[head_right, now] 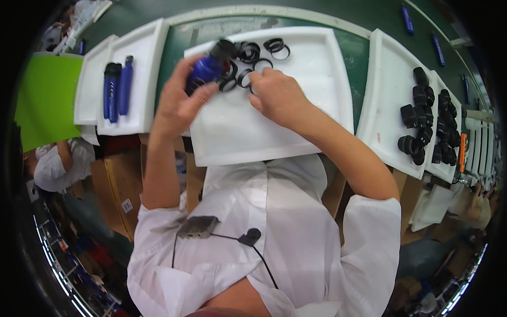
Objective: The person assembles electronic components by hand, fitting black ring components and black cap components onto blue cylindrical devices.
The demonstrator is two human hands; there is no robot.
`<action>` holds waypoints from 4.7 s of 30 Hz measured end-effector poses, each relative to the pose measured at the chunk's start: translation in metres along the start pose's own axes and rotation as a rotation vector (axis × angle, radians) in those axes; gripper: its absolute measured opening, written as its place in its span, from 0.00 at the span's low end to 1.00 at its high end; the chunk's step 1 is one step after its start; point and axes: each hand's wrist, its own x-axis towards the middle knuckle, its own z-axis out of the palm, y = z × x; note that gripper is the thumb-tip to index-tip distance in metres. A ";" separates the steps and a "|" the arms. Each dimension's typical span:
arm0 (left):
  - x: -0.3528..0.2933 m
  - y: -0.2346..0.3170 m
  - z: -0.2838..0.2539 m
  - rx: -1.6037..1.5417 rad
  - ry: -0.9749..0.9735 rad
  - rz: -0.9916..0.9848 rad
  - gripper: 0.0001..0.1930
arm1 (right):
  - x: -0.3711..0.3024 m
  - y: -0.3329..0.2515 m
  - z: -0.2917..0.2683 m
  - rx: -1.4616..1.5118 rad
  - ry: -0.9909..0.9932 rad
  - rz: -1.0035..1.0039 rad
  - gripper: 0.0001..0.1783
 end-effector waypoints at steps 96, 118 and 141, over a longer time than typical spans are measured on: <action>-0.025 0.032 0.047 -0.058 -0.537 0.108 0.29 | -0.078 -0.017 -0.110 0.679 -0.236 0.360 0.22; -0.027 0.056 0.053 0.102 -0.443 0.038 0.29 | -0.077 -0.010 -0.105 0.564 -0.078 0.267 0.22; -0.010 0.061 0.070 0.596 -0.695 0.326 0.16 | -0.080 -0.010 -0.077 0.536 -0.365 0.274 0.26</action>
